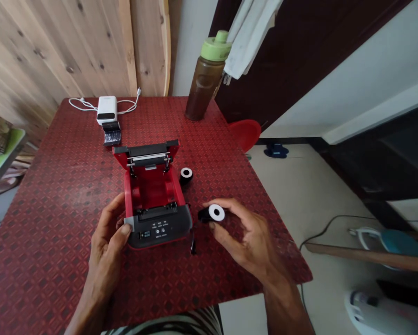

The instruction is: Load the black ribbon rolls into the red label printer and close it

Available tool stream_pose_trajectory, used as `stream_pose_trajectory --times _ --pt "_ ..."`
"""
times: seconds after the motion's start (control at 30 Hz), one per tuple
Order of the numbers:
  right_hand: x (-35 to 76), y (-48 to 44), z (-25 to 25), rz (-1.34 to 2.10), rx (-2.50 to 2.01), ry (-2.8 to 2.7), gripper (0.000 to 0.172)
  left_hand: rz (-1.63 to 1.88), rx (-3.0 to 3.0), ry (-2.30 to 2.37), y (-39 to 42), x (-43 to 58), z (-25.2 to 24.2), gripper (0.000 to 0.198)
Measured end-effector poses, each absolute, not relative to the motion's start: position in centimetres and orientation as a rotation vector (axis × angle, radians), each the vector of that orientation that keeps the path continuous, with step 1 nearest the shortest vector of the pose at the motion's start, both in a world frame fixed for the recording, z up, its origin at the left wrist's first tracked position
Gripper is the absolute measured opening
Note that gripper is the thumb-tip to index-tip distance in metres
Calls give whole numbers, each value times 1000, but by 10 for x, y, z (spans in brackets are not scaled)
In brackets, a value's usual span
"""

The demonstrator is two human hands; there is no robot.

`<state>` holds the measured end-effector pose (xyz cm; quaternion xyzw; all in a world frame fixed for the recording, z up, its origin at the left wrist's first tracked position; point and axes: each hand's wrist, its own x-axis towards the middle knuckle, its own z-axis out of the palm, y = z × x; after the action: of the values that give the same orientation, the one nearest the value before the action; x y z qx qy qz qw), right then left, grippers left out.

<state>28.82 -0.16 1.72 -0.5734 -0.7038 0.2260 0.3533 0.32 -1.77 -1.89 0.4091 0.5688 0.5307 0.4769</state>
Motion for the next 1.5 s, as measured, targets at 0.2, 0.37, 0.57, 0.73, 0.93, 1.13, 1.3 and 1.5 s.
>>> stream_pose_trajectory --times 0.2,0.37,0.57,0.73,0.93,1.13,1.3,1.5 --pt "297 6 -2 663 -1525 -1875 24 1285 1014 1393 -17 3 -18 55" --pt "281 17 -22 742 -1412 -1911 31 1283 1018 1404 -17 2 -20 55" --pt "286 13 -23 809 -1394 -1939 44 1307 1035 1398 -17 4 -19 52" --pt "307 23 -19 829 -1491 -1806 44 1296 1019 1370 -17 4 -18 53" --pt "293 83 -30 749 -1503 -1739 41 1315 993 1425 -16 9 -13 54" --pt "270 112 -40 748 -1434 -1779 20 1301 1005 1404 -18 5 -18 54" --pt "291 87 13 629 -1410 -1677 26 1289 1004 1368 -18 4 -19 54" --pt "272 52 94 520 -1119 -2184 36 1273 984 1307 -17 7 -12 56"
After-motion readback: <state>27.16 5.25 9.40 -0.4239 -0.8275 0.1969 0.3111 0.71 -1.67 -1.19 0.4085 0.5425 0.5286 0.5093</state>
